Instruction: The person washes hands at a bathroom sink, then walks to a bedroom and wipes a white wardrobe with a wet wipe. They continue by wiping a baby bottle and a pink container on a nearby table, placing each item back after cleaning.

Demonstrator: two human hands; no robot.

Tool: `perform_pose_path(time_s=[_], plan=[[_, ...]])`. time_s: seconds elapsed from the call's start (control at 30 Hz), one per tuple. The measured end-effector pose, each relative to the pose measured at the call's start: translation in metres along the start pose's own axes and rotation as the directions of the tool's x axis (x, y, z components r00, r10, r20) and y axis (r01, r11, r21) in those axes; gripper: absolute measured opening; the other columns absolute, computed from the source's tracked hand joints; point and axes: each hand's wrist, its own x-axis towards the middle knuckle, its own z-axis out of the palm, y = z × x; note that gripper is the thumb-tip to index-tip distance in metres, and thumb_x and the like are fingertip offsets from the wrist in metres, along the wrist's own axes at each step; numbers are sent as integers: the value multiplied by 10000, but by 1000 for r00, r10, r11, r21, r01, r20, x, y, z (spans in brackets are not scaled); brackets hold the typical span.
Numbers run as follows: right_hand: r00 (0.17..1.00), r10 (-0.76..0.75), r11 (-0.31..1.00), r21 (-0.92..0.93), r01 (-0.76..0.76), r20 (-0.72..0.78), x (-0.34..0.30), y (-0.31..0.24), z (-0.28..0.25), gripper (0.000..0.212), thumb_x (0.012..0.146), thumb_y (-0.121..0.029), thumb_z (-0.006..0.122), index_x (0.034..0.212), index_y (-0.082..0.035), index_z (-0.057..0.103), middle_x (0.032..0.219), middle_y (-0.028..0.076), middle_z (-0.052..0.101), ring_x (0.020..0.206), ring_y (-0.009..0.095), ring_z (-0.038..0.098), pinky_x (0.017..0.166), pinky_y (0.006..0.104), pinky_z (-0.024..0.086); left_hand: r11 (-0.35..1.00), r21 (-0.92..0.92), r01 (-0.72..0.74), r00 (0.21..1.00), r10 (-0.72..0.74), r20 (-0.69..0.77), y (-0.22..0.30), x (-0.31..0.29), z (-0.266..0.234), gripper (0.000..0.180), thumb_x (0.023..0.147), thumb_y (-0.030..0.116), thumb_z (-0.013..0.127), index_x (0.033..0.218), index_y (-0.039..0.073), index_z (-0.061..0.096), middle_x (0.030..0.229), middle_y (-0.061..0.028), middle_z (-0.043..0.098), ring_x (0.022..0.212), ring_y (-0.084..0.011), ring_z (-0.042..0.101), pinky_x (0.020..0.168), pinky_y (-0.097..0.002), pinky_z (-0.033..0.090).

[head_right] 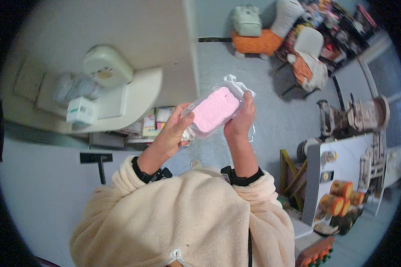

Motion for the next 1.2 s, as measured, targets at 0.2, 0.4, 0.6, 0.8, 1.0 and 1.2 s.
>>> perform_pose_path(time_s=[0.2,0.4,0.6,0.8,1.0,1.2], plan=[[746,-636,524,-597,607,200,-25,-44,-54,481,925,-287,495,1307,5,500,1317,180,516,1285,317,424,1079,402,286,932,-276,236,971,-220,90,-42,35,81,482,894,520,608,1174,133,544,972,6,620,706,-93,579,421,-190,365],[415,-363,-315,-529,788,834,-59,-113,-130,510,845,-270,561,1343,-166,523,1454,156,416,1393,382,299,1130,579,105,929,-274,249,963,-268,-35,-89,64,168,428,909,501,590,1135,141,539,1001,-7,625,772,-139,618,422,-197,374],[656,-735,360,-723,590,170,-55,-224,-218,460,950,-285,445,1342,-49,493,1369,142,510,1292,323,448,1091,443,297,882,43,470,814,-452,366,-125,75,272,398,933,434,582,1183,134,506,1114,-57,607,953,-225,668,385,-165,389],[829,-348,875,166,455,-438,-60,-299,-336,432,1014,-334,356,1288,-36,506,1242,102,586,1117,246,582,967,362,465,803,266,533,695,-595,404,-187,80,374,430,927,438,584,1196,120,478,1078,-50,608,927,-243,672,370,-169,350],[748,-71,756,454,472,-660,-92,-299,-416,402,988,-367,426,1261,-82,501,1208,90,586,1089,243,594,945,412,487,735,477,482,670,-660,340,-262,98,448,364,948,419,544,1123,100,530,874,-3,592,688,-83,580,447,-192,386],[519,-107,720,295,629,-848,-143,-284,-497,422,959,-257,460,1307,-19,461,1279,138,550,1111,294,576,940,441,467,688,497,529,640,-708,299,-363,141,524,343,939,441,557,1098,138,529,893,5,587,711,-99,602,449,-192,394]])
